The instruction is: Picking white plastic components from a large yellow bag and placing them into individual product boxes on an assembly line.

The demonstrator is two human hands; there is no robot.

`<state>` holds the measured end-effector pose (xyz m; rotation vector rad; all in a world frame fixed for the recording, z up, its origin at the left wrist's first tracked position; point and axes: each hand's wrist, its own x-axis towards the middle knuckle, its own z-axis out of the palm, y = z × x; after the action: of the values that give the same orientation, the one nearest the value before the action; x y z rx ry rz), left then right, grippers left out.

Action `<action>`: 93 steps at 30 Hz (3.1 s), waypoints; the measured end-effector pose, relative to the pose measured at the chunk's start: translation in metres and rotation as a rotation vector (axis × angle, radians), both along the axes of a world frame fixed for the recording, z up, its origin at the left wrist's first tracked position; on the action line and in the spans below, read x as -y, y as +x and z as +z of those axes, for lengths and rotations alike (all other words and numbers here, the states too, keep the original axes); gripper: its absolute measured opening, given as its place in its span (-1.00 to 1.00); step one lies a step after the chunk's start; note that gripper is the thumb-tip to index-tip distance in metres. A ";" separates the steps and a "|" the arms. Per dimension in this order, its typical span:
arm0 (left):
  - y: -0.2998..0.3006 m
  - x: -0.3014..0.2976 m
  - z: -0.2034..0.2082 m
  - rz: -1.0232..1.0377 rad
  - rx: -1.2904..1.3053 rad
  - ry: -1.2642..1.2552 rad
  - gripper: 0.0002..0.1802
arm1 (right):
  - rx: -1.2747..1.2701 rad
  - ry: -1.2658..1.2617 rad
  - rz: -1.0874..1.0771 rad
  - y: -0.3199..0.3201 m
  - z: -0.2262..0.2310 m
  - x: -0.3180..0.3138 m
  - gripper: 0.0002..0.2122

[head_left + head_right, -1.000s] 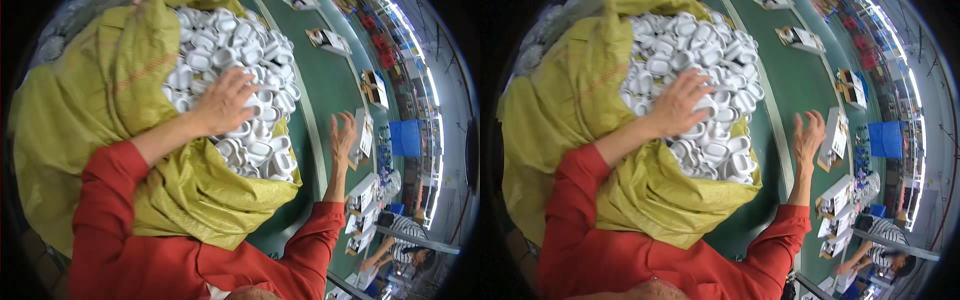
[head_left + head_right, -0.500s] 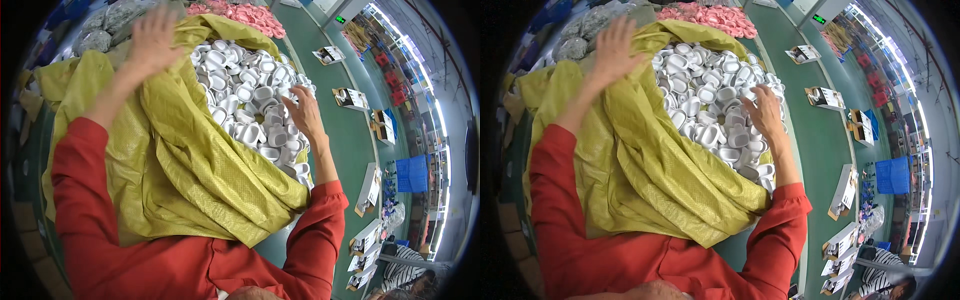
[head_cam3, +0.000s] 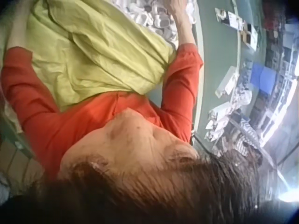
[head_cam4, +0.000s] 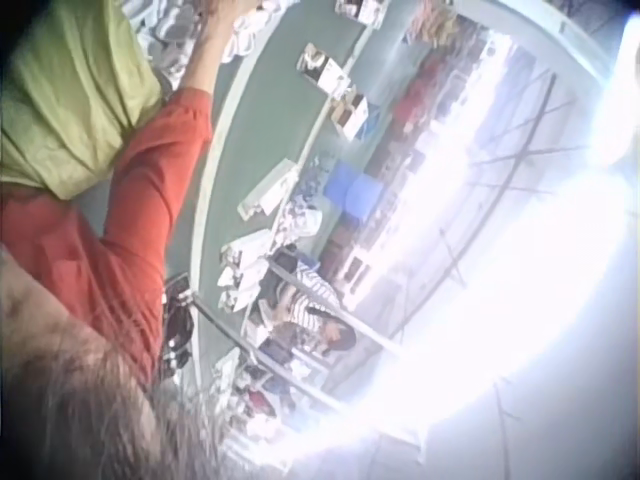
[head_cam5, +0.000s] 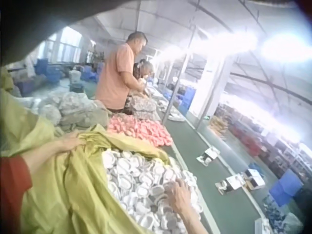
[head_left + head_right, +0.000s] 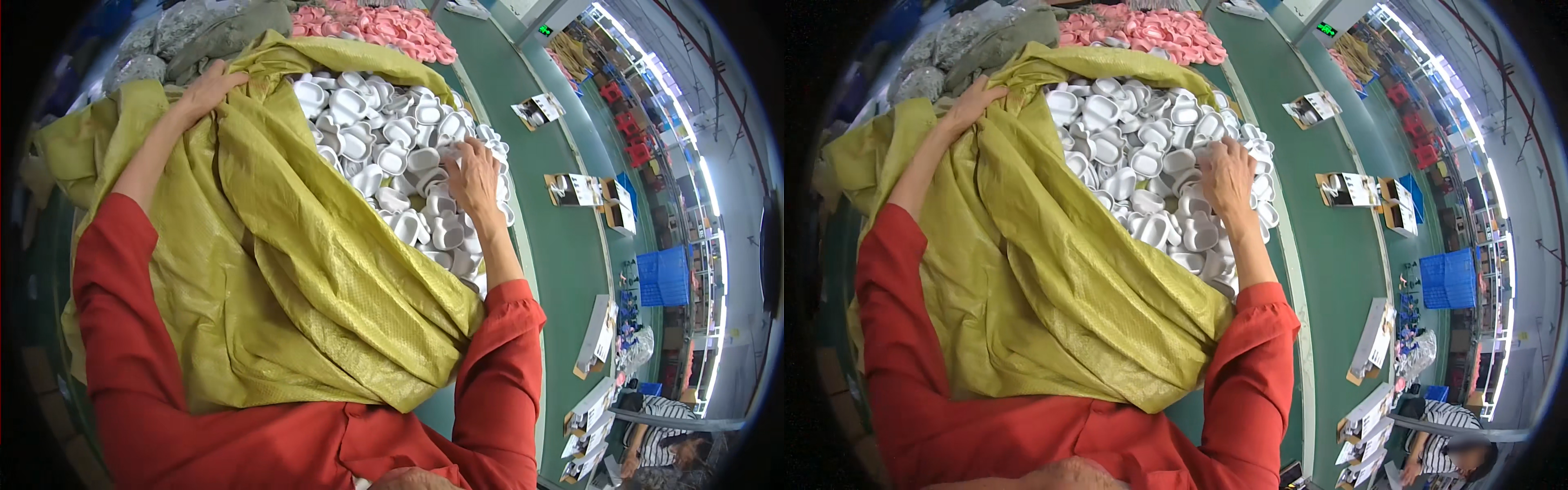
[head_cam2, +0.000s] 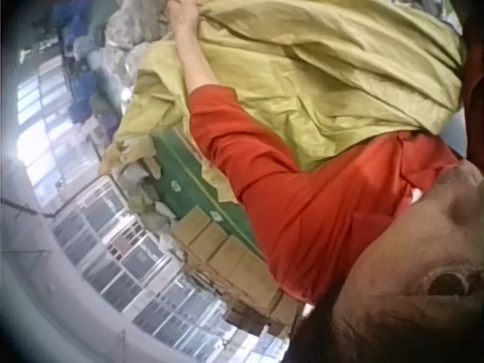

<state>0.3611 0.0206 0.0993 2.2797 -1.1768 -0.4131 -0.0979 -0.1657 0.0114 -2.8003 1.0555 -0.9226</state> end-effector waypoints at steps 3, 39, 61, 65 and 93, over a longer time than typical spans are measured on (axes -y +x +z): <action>-0.002 -0.010 0.010 -0.018 -0.492 -0.172 -0.42 | -0.076 0.004 -0.105 -0.008 -0.010 0.002 -0.70; -0.031 -0.105 0.063 -0.219 0.169 0.331 -0.28 | 0.105 0.404 -0.161 -0.240 -0.004 -0.075 -0.74; -0.326 -0.029 0.039 -0.996 0.415 0.216 0.11 | -0.311 -0.186 -1.237 -0.459 -0.027 -0.056 -0.74; -0.337 -0.052 0.037 -1.110 0.521 0.204 0.16 | 0.172 -0.116 -0.606 -0.376 -0.020 -0.036 -0.83; -0.349 -0.009 -0.026 -0.929 0.405 -0.362 -0.56 | -0.284 -0.323 -1.193 -0.414 -0.030 0.001 -0.77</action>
<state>0.0118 0.0294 0.0735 1.4240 -2.2811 -0.0325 -0.5122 -0.1666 -0.0188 -2.3342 2.9602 -0.7021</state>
